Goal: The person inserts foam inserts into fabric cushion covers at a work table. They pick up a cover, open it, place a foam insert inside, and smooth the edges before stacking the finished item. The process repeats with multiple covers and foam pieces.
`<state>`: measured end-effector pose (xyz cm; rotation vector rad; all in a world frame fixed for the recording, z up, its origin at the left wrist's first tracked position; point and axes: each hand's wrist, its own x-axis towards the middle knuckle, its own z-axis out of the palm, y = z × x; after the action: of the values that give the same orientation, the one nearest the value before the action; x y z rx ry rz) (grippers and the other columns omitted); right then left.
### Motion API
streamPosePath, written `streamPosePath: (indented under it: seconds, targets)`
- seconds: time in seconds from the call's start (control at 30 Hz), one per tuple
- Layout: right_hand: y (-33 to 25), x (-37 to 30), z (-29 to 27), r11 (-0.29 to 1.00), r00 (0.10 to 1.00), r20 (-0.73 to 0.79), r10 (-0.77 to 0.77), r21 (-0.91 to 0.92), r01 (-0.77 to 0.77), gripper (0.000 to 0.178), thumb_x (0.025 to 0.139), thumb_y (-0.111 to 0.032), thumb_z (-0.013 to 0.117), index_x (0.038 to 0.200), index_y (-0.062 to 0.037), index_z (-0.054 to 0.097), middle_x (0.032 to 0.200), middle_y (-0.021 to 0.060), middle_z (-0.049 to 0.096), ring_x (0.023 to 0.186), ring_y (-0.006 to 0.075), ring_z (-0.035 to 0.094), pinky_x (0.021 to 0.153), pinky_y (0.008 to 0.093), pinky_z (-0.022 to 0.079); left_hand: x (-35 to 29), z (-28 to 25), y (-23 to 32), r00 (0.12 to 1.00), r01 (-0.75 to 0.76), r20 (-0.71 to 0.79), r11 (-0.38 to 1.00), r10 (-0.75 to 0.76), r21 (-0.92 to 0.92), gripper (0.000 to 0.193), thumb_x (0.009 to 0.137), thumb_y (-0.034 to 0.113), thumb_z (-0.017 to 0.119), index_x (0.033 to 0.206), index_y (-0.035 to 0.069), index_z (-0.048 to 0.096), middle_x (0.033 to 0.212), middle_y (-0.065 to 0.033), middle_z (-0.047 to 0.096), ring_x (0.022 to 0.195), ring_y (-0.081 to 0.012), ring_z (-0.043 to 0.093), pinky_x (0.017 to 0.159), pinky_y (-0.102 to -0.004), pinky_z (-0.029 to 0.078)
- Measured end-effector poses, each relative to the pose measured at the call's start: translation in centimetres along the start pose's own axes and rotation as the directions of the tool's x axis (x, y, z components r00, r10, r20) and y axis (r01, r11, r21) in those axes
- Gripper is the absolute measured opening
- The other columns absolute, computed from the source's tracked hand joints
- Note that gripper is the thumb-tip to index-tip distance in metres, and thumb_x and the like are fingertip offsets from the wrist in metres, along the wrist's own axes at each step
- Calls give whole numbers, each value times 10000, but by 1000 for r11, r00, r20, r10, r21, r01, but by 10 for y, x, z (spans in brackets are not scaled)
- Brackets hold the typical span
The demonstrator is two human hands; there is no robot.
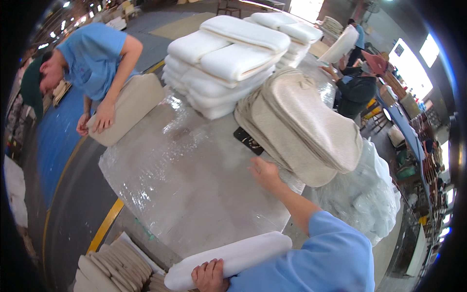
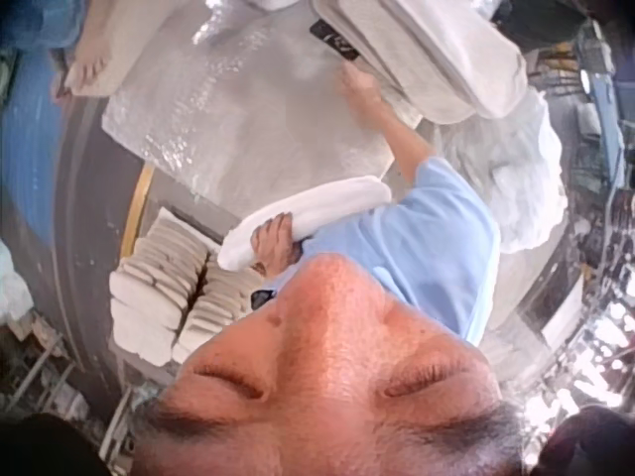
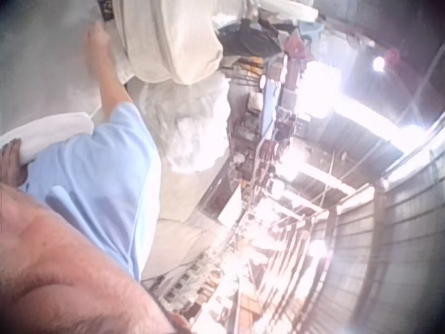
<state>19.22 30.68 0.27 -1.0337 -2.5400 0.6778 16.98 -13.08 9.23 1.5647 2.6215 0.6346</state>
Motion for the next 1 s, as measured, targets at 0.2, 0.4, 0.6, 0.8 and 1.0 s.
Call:
streamPosePath:
  seconds: [0.2, 0.4, 0.6, 0.8, 1.0]
  targets:
    - [-41, -11, -164, 982, 860, -486, -151, 27, 188, 127, 935, -188, 773, 992, -75, 760, 887, 124, 732, 829, 312, 731, 741, 421, 577, 2, -12, 13, 1000, -10, -14, 999, 11, 41, 464, 815, 236, 734, 1257, 98, 707, 1194, -115, 726, 1052, -347, 653, 953, -518, 475]
    - [1, 10, -225, 943, 878, -425, -222, -321, 83, 241, 901, -236, 784, 1031, -34, 796, 1083, 131, 741, 1109, 334, 661, 937, 459, 535, -5, -6, 12, 999, -39, -29, 999, 40, 12, 538, 682, 185, 801, 1209, 124, 710, 1165, -49, 716, 1063, -291, 644, 1002, -496, 427]
    - [16, 29, -222, 988, 895, -419, -151, -88, 125, 226, 894, -257, 778, 923, -40, 834, 1049, 146, 772, 998, 369, 690, 917, 446, 557, -19, -9, 15, 998, -34, -56, 999, 35, 16, 581, 672, 180, 849, 1227, 98, 700, 1175, -69, 711, 1077, -309, 634, 1007, -505, 423]
    - [38, 48, -249, 812, 934, -106, 342, 533, -237, 272, 890, -291, 773, 941, -29, 828, 830, 107, 758, 770, 220, 681, 766, 378, 534, -26, -10, 19, 999, -9, -35, 1000, 8, -28, 572, 697, 163, 864, 1238, 90, 693, 1203, -81, 712, 1104, -310, 631, 1026, -503, 416]
    - [0, 28, -307, 966, 734, -639, 231, 243, -91, 353, 960, -349, 700, 958, -13, 806, 845, 160, 766, 801, 257, 722, 787, 404, 528, -29, -12, 16, 999, -38, -14, 999, 37, -18, 582, 717, 171, 864, 1259, 96, 666, 1182, -71, 702, 1091, -306, 635, 1020, -495, 425]
